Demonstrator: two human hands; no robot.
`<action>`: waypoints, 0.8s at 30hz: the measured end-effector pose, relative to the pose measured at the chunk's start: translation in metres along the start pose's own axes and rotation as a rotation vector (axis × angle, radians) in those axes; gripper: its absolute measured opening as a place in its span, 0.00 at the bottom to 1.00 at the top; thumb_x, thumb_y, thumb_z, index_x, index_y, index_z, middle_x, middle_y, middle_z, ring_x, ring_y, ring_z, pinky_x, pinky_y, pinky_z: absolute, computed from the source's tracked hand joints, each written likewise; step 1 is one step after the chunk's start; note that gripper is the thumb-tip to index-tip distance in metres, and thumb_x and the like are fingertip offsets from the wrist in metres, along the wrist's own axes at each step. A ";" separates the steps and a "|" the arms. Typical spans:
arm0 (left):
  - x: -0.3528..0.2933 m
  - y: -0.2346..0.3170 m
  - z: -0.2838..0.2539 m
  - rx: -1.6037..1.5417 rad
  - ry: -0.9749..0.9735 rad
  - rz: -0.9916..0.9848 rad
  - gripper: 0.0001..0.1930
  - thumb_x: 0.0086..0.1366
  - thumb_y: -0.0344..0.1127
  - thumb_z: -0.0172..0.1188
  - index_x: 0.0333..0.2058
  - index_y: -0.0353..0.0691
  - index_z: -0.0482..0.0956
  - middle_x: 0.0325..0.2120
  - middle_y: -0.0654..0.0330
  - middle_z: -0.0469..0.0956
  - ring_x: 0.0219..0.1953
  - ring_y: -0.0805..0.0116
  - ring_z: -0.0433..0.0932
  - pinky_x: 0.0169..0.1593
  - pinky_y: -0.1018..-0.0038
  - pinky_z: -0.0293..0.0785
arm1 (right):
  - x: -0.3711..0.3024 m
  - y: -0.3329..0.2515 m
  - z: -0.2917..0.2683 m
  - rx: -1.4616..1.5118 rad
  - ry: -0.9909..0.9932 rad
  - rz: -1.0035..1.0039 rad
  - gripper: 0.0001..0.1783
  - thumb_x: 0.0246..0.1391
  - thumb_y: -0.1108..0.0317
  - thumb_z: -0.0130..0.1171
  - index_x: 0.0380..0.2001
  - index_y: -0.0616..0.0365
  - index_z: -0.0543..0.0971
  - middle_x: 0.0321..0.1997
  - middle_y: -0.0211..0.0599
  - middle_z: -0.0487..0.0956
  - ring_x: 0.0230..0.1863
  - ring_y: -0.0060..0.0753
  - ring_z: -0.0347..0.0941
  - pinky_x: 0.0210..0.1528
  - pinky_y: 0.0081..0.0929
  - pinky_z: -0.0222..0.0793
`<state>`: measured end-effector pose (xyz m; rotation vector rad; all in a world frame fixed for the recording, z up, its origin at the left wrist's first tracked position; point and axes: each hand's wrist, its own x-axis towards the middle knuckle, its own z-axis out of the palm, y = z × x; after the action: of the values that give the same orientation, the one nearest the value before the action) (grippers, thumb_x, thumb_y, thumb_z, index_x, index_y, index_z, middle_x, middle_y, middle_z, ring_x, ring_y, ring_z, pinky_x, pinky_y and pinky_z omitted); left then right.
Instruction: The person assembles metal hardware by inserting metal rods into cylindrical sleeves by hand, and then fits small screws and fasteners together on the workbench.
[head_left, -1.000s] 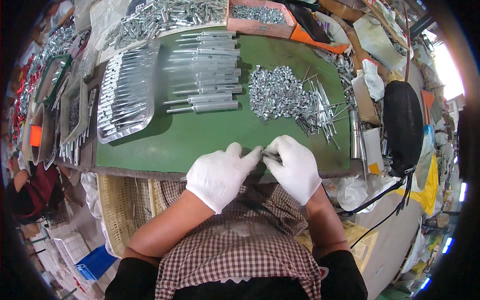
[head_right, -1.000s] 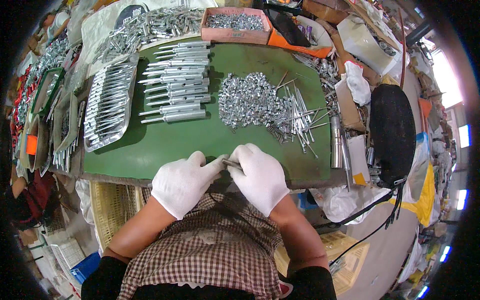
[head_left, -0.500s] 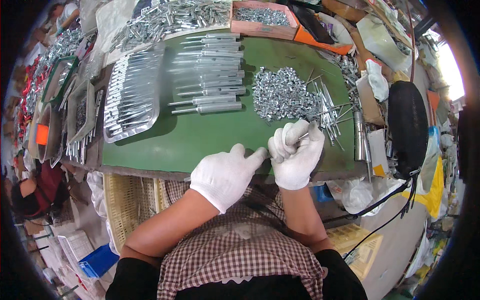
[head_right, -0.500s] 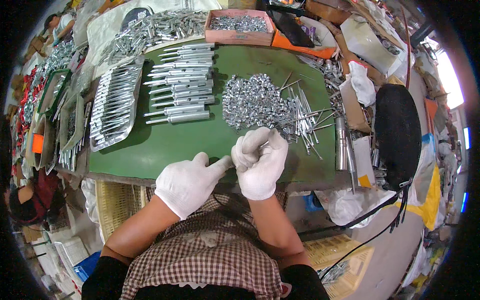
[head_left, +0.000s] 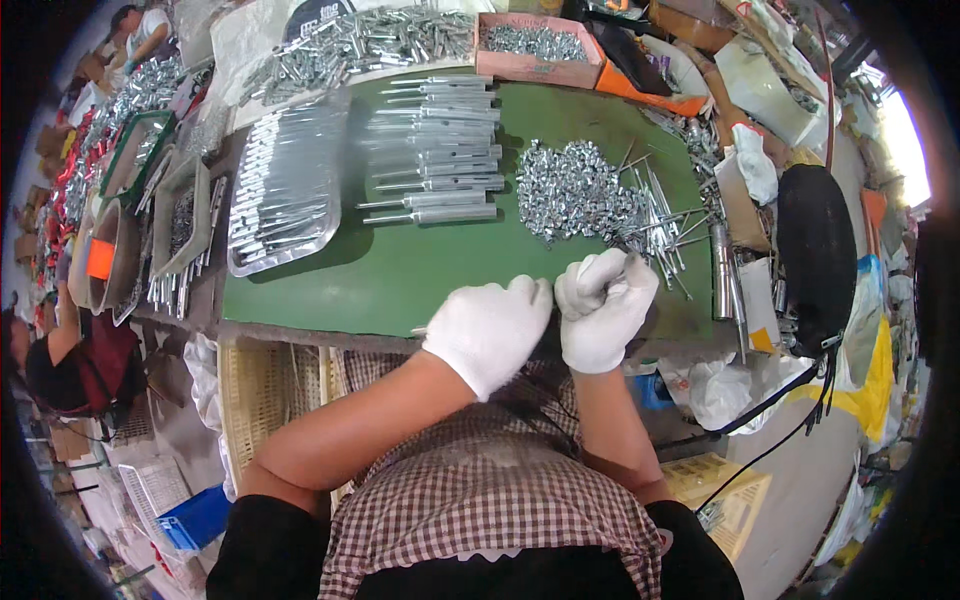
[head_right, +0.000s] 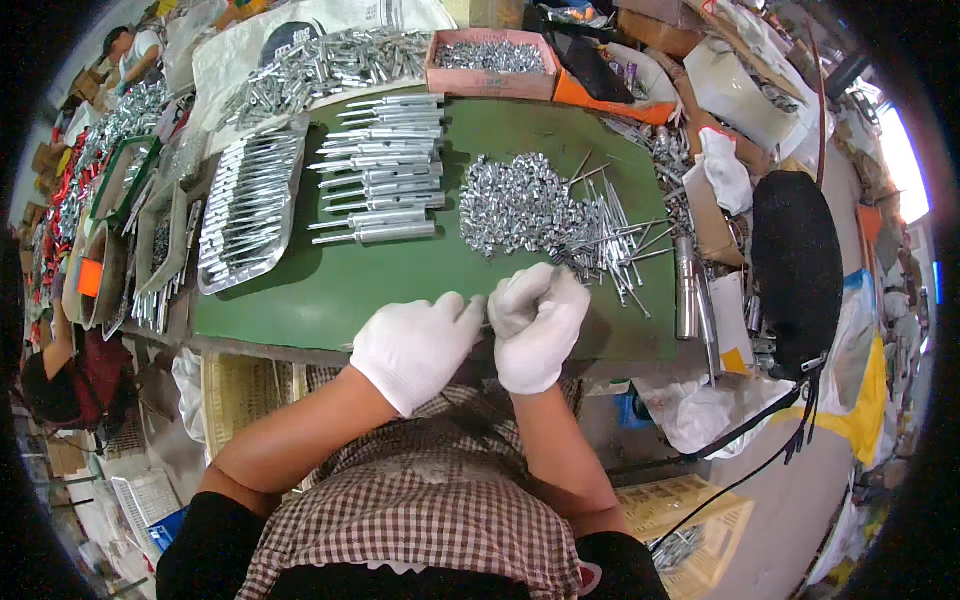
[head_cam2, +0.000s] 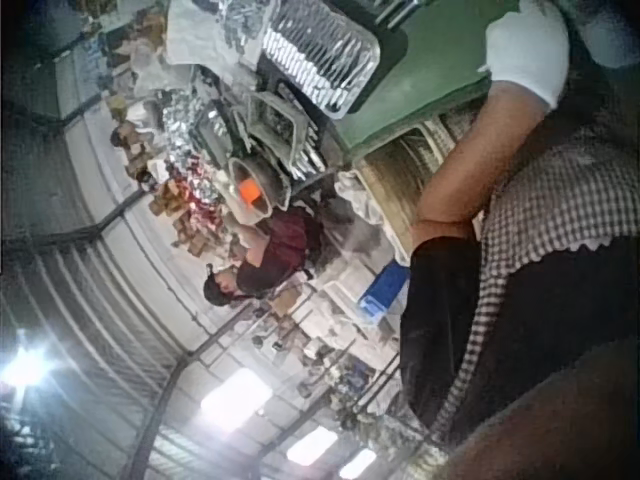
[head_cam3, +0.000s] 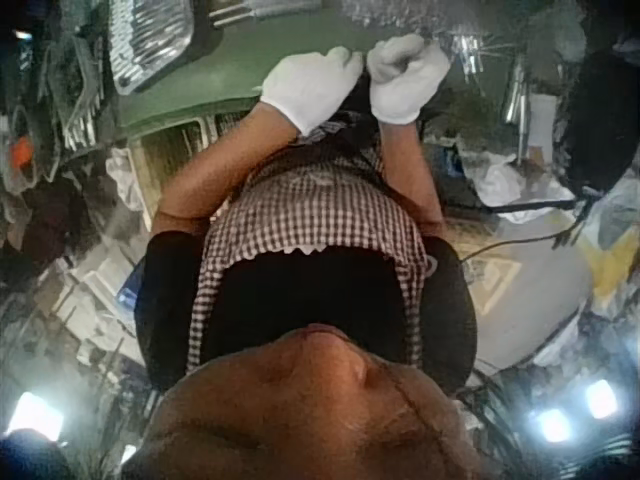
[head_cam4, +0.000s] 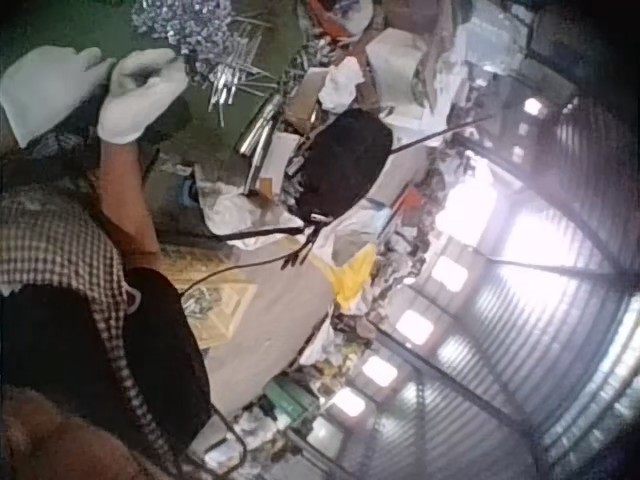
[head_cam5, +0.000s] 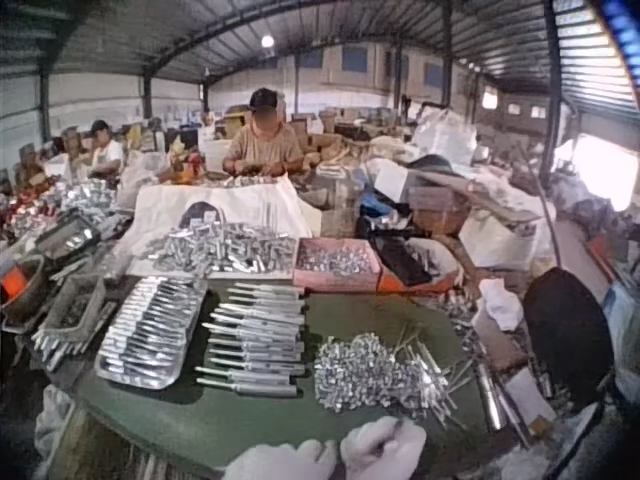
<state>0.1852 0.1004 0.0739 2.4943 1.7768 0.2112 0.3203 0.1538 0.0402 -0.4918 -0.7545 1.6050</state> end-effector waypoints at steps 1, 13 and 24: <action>-0.004 -0.007 -0.001 -0.043 0.023 -0.005 0.14 0.61 0.38 0.58 0.45 0.42 0.75 0.28 0.57 0.76 0.26 0.57 0.80 0.26 0.64 0.77 | 0.002 -0.002 -0.001 0.122 0.019 0.049 0.29 0.66 0.50 0.37 0.15 0.56 0.64 0.12 0.25 0.52 0.14 0.21 0.47 0.19 0.24 0.43; -0.152 -0.065 -0.046 -0.014 0.295 -0.461 0.18 0.52 0.30 0.65 0.44 0.39 0.79 0.42 0.53 0.78 0.45 0.50 0.76 0.51 0.59 0.70 | -0.010 -0.025 0.002 -0.256 0.085 0.137 0.15 0.64 0.66 0.42 0.46 0.62 0.74 0.26 0.30 0.70 0.20 0.19 0.61 0.18 0.17 0.54; 0.009 -0.087 0.001 -0.028 0.371 -0.078 0.15 0.54 0.36 0.65 0.40 0.43 0.74 0.38 0.58 0.77 0.37 0.54 0.77 0.40 0.61 0.74 | -0.028 -0.029 -0.003 -0.484 0.047 0.155 0.15 0.63 0.68 0.43 0.42 0.63 0.77 0.27 0.28 0.72 0.20 0.14 0.62 0.18 0.13 0.53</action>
<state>0.1073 0.1378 0.0613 2.4849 1.9747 0.7305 0.3475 0.1287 0.0563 -0.9523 -1.0966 1.5418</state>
